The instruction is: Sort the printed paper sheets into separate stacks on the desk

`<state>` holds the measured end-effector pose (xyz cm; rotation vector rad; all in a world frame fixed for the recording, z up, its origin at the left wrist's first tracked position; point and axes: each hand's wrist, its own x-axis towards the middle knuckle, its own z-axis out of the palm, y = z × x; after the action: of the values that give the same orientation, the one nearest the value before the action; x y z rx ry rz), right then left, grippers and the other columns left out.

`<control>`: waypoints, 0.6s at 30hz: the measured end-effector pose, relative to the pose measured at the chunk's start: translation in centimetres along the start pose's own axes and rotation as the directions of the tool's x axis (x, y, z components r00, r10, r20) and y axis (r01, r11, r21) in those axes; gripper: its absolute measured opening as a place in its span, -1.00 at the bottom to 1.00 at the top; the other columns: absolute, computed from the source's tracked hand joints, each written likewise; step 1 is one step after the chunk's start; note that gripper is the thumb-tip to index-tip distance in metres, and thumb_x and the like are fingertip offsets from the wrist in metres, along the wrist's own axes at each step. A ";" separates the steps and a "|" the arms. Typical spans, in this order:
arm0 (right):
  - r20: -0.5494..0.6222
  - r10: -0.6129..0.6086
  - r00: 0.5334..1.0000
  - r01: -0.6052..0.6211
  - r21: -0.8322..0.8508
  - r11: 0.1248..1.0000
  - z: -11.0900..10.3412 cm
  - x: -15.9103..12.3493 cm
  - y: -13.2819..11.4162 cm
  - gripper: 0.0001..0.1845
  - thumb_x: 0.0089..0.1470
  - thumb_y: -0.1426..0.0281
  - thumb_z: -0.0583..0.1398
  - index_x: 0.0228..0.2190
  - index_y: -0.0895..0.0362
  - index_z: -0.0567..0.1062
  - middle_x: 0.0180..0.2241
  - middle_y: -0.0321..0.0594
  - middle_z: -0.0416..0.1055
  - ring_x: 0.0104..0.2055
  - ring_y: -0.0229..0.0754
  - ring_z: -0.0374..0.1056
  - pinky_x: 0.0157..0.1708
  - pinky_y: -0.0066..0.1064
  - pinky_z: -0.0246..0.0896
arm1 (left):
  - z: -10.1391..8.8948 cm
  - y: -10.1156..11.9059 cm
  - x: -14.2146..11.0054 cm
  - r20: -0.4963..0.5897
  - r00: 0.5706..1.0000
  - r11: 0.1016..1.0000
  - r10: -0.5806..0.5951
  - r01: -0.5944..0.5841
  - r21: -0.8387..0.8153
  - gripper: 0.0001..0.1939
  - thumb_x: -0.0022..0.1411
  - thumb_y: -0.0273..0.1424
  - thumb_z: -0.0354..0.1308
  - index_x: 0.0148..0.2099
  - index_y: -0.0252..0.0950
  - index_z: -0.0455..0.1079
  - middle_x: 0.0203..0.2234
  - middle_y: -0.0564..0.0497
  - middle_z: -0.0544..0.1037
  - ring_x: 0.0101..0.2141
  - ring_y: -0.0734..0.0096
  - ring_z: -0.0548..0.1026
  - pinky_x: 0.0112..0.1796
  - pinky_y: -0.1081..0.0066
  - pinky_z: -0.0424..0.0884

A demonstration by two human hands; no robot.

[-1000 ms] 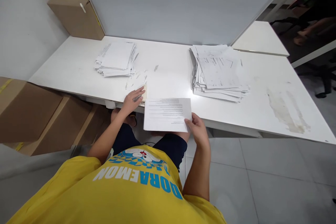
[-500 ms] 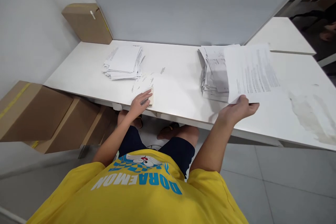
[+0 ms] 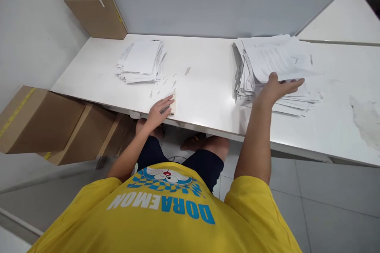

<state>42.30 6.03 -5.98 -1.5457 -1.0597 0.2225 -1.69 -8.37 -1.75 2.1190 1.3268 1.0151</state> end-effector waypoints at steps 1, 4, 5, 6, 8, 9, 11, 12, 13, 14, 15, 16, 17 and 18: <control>-0.100 0.129 0.987 -0.132 -0.024 0.991 0.0 -1.3 -1.3 -0.16 0.15 0.41 0.00 0.24 0.33 -0.44 0.26 0.48 -0.56 0.42 0.20 -0.29 0.25 0.20 -0.12 | 0.1 0.0 0.0 -0.001 1.000 1.000 0.002 -0.002 -0.004 -0.55 0.44 -0.09 -0.09 0.19 -0.11 0.41 0.24 0.00 0.39 0.22 0.20 0.37 0.24 0.13 0.27; -0.204 0.056 0.977 -0.084 -0.131 0.988 -0.2 -6.5 -5.6 -0.12 0.11 0.49 0.04 0.28 0.25 -0.38 0.34 0.27 -0.58 0.46 0.09 -0.57 0.36 0.12 -0.36 | -0.3 -0.1 -0.2 -0.010 0.999 0.999 0.038 -0.038 -0.007 -0.56 0.44 -0.12 -0.06 0.22 -0.14 0.38 0.24 -0.04 0.38 0.23 0.21 0.36 0.21 0.14 0.31; -0.189 0.003 0.982 -0.030 -0.140 0.990 -0.4 -8.3 -6.8 -0.14 0.10 0.50 0.04 0.29 0.27 -0.33 0.35 0.26 -0.52 0.47 0.06 -0.53 0.38 0.08 -0.39 | -0.7 -0.3 -0.2 -0.014 0.998 0.998 0.062 -0.062 0.008 -0.55 0.44 -0.13 -0.06 0.24 -0.15 0.36 0.24 -0.06 0.38 0.23 0.20 0.35 0.20 0.14 0.32; -0.171 -0.010 0.985 -0.010 -0.112 0.994 -0.5 -10.0 -7.8 -0.15 0.09 0.50 0.04 0.29 0.28 -0.29 0.36 0.26 -0.48 0.47 0.05 -0.44 0.39 0.03 -0.35 | -1.2 -0.7 0.0 -0.020 0.996 0.995 0.090 -0.089 0.038 -0.55 0.44 -0.14 -0.07 0.25 -0.16 0.35 0.24 -0.08 0.38 0.23 0.20 0.35 0.19 0.12 0.32; -0.127 0.027 0.992 -0.034 -0.054 0.998 -0.9 -12.7 -8.9 -0.20 0.11 0.44 0.06 0.29 0.22 -0.20 0.35 0.22 -0.39 0.46 0.03 -0.30 0.37 -0.01 -0.16 | -3.0 -2.0 0.7 -0.033 0.990 0.981 0.138 -0.132 0.145 -0.54 0.45 -0.16 -0.11 0.25 -0.18 0.34 0.23 -0.11 0.40 0.23 0.18 0.34 0.21 0.08 0.29; -0.112 0.052 0.992 -0.055 -0.025 0.998 -1.0 -13.6 -9.1 -0.24 0.13 0.41 0.07 0.28 0.18 -0.14 0.34 0.19 -0.32 0.44 0.02 -0.22 0.34 -0.01 -0.09 | -4.2 -2.9 1.4 -0.043 0.988 0.967 0.148 -0.135 0.215 -0.54 0.46 -0.17 -0.14 0.25 -0.19 0.34 0.22 -0.12 0.41 0.23 0.17 0.34 0.22 0.06 0.26; -0.119 0.091 0.989 -0.089 0.024 0.996 -1.2 -14.5 -9.2 -0.33 0.15 0.35 0.07 0.24 0.12 -0.04 0.31 0.13 -0.17 0.41 0.02 -0.09 0.30 -0.01 0.01 | -6.8 -5.1 3.4 -0.065 0.991 0.932 0.118 -0.088 0.353 -0.49 0.46 -0.15 -0.18 0.28 -0.23 0.30 0.24 -0.13 0.39 0.26 0.15 0.29 0.27 0.05 0.16; -0.127 0.101 0.987 -0.097 0.039 0.994 -1.2 -14.7 -9.1 -0.36 0.15 0.33 0.08 0.21 0.10 0.01 0.29 0.11 -0.11 0.39 0.02 -0.04 0.28 -0.01 0.04 | -8.1 -6.3 4.6 -0.081 0.994 0.909 0.079 -0.038 0.415 -0.45 0.45 -0.12 -0.18 0.31 -0.27 0.26 0.27 -0.16 0.33 0.29 0.11 0.23 0.29 0.05 0.10; -0.134 0.107 0.985 -0.102 0.047 0.994 -1.1 -14.6 -9.1 -0.39 0.15 0.32 0.08 0.19 0.09 0.04 0.27 0.10 -0.07 0.37 0.03 0.00 0.26 -0.01 0.07 | -9.3 -7.5 5.9 -0.090 0.996 0.882 0.029 0.017 0.470 -0.39 0.42 -0.08 -0.15 0.35 -0.31 0.19 0.32 -0.18 0.25 0.33 0.06 0.15 0.31 0.04 0.04; -0.134 0.109 0.985 -0.104 0.046 0.994 -1.1 -14.5 -9.0 -0.41 0.15 0.31 0.09 0.18 0.08 0.07 0.26 0.09 -0.05 0.35 0.04 0.03 0.24 -0.01 0.09 | -10.4 -8.6 7.2 -0.088 0.996 0.852 -0.025 0.067 0.519 -0.32 0.39 -0.04 -0.11 0.39 -0.33 0.11 0.37 -0.20 0.15 0.36 0.00 0.06 0.31 0.02 0.00; -0.131 0.110 0.985 -0.106 0.040 0.994 -1.0 -14.4 -9.0 -0.43 0.15 0.30 0.09 0.17 0.07 0.09 0.25 0.09 -0.03 0.34 0.04 0.04 0.23 -0.01 0.11 | -11.2 -9.6 8.3 -0.069 0.995 0.824 -0.073 0.099 0.558 -0.26 0.36 -0.01 -0.07 0.42 -0.36 0.05 0.39 -0.21 0.08 0.38 -0.04 0.00 0.31 0.00 -0.03; -0.125 0.111 0.986 -0.107 0.035 0.994 -0.9 -14.3 -9.0 -0.43 0.15 0.29 0.10 0.16 0.07 0.10 0.25 0.08 -0.02 0.33 0.05 0.06 0.21 -0.01 0.13 | -11.9 -10.3 9.4 -0.033 0.994 0.798 -0.109 0.107 0.593 -0.23 0.34 -0.01 -0.04 0.42 -0.37 0.03 0.39 -0.22 0.07 0.38 -0.06 0.00 0.31 0.00 -0.03; -0.119 0.114 0.986 -0.110 0.035 0.993 -0.8 -14.2 -9.0 -0.44 0.14 0.29 0.10 0.15 0.07 0.12 0.24 0.07 -0.01 0.32 0.04 0.07 0.20 -0.01 0.15 | -12.4 -10.9 10.2 0.004 0.991 0.776 -0.135 0.103 0.623 -0.23 0.32 -0.01 -0.01 0.41 -0.37 0.07 0.38 -0.23 0.10 0.36 -0.07 0.04 0.29 0.00 0.00; -0.117 0.118 0.986 -0.114 0.041 0.993 -0.7 -14.2 -8.9 -0.45 0.14 0.30 0.11 0.15 0.07 0.13 0.24 0.06 0.01 0.31 0.04 0.09 0.20 -0.03 0.16 | -12.8 -11.2 10.9 0.032 0.988 0.754 -0.150 0.093 0.650 -0.27 0.31 -0.03 0.01 0.37 -0.36 0.15 0.34 -0.23 0.19 0.32 -0.08 0.13 0.26 0.01 0.05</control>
<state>30.32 -5.53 -3.80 -1.5721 -0.8695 0.2248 -15.05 6.19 2.47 2.4624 1.9528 0.4197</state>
